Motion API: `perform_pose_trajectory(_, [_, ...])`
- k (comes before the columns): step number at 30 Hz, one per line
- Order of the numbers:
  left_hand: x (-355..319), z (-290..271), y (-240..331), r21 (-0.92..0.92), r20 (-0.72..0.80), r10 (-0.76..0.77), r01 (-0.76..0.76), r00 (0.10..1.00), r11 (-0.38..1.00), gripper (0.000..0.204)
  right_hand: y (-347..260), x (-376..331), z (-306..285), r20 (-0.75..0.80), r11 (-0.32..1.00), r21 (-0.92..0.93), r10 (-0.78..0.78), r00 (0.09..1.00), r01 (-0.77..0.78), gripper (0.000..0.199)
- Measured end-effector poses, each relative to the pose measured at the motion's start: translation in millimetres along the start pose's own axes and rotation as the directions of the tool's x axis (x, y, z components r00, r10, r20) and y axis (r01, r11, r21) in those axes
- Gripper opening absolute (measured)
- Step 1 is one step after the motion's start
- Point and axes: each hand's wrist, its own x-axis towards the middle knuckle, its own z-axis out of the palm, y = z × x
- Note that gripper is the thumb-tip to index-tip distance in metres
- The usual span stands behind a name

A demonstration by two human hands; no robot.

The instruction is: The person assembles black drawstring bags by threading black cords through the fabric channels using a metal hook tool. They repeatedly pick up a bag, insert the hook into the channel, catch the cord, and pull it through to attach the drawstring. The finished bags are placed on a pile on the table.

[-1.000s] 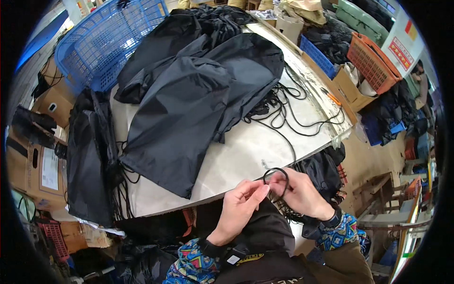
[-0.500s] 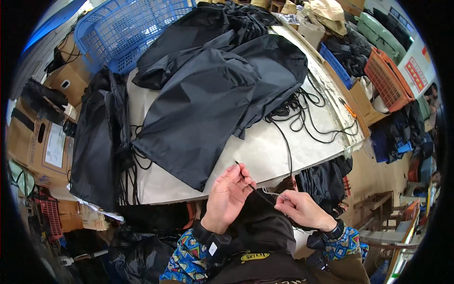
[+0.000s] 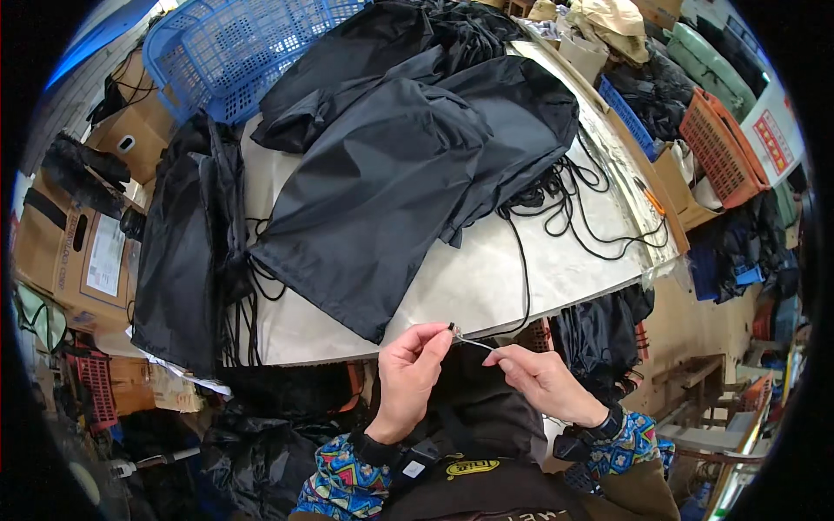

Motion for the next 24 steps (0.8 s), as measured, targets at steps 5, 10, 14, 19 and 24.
perform_pose_trajectory(5, [-2.2,-5.7,-6.8,0.172,0.042,0.134,-0.139,0.990,0.975,0.014,4.7,1.5,2.4,0.019,0.999,0.024,0.034,0.999,-0.034,0.021])
perform_pose_trajectory(10, [-3.0,-12.3,-5.7,0.325,0.081,0.174,-0.191,0.981,0.926,0.017,5.0,1.6,0.7,0.060,0.999,-0.032,0.036,0.998,-0.034,0.021])
perform_pose_trajectory(14, [-6.7,-11.6,2.6,0.244,0.178,0.096,-0.138,0.979,0.960,0.018,1.6,3.5,-5.7,0.051,0.992,-0.125,0.028,0.998,-0.022,0.019])
perform_pose_trajectory(19, [-7.9,-14.5,7.5,0.047,0.218,-0.108,0.100,0.970,0.994,0.019,9.1,4.0,3.5,-0.084,0.928,-0.281,-0.279,0.957,0.246,0.020])
perform_pose_trajectory(24, [-1.6,-15.2,7.1,0.226,0.049,0.347,-0.349,0.937,0.910,0.015,-2.9,6.2,9.9,0.021,0.757,-0.514,-0.459,0.888,0.403,0.021])
